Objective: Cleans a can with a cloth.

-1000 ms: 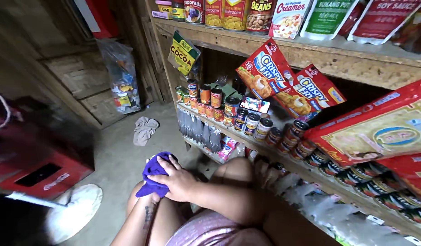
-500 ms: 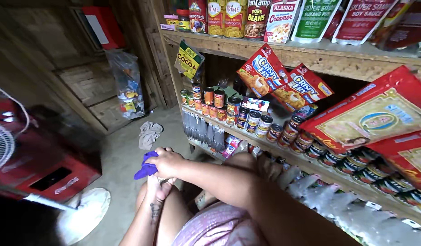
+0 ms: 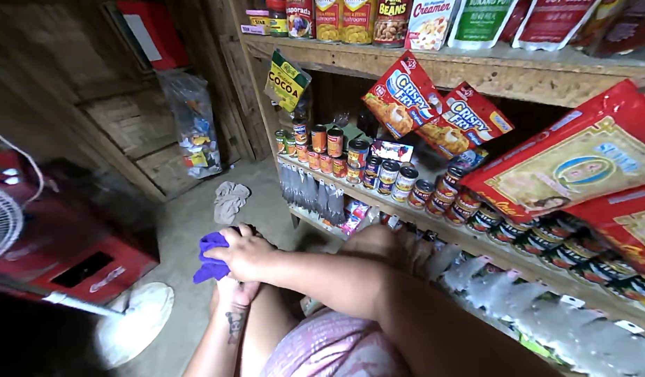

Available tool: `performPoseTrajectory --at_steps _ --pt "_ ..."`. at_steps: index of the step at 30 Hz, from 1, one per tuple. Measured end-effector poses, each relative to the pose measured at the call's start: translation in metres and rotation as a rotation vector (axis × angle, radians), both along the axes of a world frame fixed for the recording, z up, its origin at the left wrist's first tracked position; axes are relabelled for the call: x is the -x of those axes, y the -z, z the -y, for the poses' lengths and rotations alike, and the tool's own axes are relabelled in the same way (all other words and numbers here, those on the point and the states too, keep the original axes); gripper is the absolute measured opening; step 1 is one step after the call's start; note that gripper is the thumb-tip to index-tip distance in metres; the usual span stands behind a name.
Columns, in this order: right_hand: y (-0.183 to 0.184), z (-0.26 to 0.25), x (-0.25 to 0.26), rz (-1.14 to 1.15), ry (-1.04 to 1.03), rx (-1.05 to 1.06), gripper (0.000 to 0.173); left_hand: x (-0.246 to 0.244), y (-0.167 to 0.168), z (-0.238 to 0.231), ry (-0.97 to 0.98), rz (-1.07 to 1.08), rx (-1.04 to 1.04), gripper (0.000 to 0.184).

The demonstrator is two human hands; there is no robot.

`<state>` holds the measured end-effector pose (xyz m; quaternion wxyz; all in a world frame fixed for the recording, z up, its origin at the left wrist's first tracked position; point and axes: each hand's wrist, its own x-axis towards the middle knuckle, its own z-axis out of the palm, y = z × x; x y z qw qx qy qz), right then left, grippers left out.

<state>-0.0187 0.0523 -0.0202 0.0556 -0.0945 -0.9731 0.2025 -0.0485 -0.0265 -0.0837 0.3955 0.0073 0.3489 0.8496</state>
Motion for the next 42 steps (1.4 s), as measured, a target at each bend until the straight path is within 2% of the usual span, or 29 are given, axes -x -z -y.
performPoseTrajectory --at_steps 3,5,7,9,11,14,16,20,24,27,29,31,32,36,38,40,42 --pt "0.002 -0.009 -0.010 -0.010 0.033 0.015 0.060 0.000 0.011 -0.011 0.032 -0.022 -0.050 0.036" --pt "0.005 -0.015 -0.013 0.001 0.060 0.006 0.059 0.008 0.028 -0.021 0.059 -0.001 -0.076 0.047" --pt "0.006 -0.022 -0.017 0.004 0.075 0.013 0.060 0.012 0.039 -0.031 0.090 0.007 -0.075 0.050" --pt "0.005 -0.030 -0.025 0.009 0.084 0.037 0.059 -0.001 0.021 -0.037 0.064 0.016 0.030 0.039" --pt "0.001 -0.038 -0.035 0.011 0.092 0.082 0.058 -0.004 0.032 -0.043 0.077 -0.042 -0.046 0.034" --pt "0.016 -0.050 -0.041 -0.035 0.129 0.094 0.062 0.002 0.044 -0.054 0.143 -0.056 -0.040 0.046" --pt "0.025 -0.056 -0.049 -0.063 0.142 0.107 0.067 -0.004 0.043 -0.060 0.153 -0.127 0.050 0.051" --pt "0.045 -0.068 -0.063 -0.160 0.128 0.137 0.067 -0.014 0.036 -0.064 0.143 -0.232 0.272 0.039" --pt "0.065 -0.069 -0.071 -0.237 0.078 0.167 0.061 -0.010 0.039 -0.052 0.152 -0.347 0.314 0.031" --pt "0.070 -0.068 -0.076 -0.268 0.041 0.168 0.062 -0.018 0.019 -0.040 0.160 -0.585 0.390 0.017" --pt "0.074 -0.071 -0.078 -0.310 0.028 0.181 0.060 -0.031 -0.008 -0.048 0.185 -0.518 0.559 0.014" --pt "0.079 -0.074 -0.077 -0.342 0.023 0.203 0.059 -0.014 0.029 -0.046 0.103 -0.565 0.370 0.019" --pt "0.080 -0.075 -0.079 -0.352 0.020 0.219 0.060 -0.008 0.042 -0.046 0.063 -0.576 0.363 0.021" --pt "0.084 -0.072 -0.088 -0.447 -0.009 0.230 0.056 -0.007 0.040 -0.032 -0.010 -0.678 0.633 0.020" --pt "0.086 -0.070 -0.090 -0.518 -0.026 0.242 0.054 -0.010 0.032 -0.027 0.008 -0.724 0.629 0.013" --pt "0.087 -0.071 -0.088 -0.506 -0.024 0.261 0.053 -0.004 0.035 -0.024 0.051 -0.808 0.686 0.016" --pt "0.094 -0.075 -0.081 -0.480 0.004 0.308 0.052 -0.002 0.035 -0.030 0.072 -0.773 0.685 0.015"
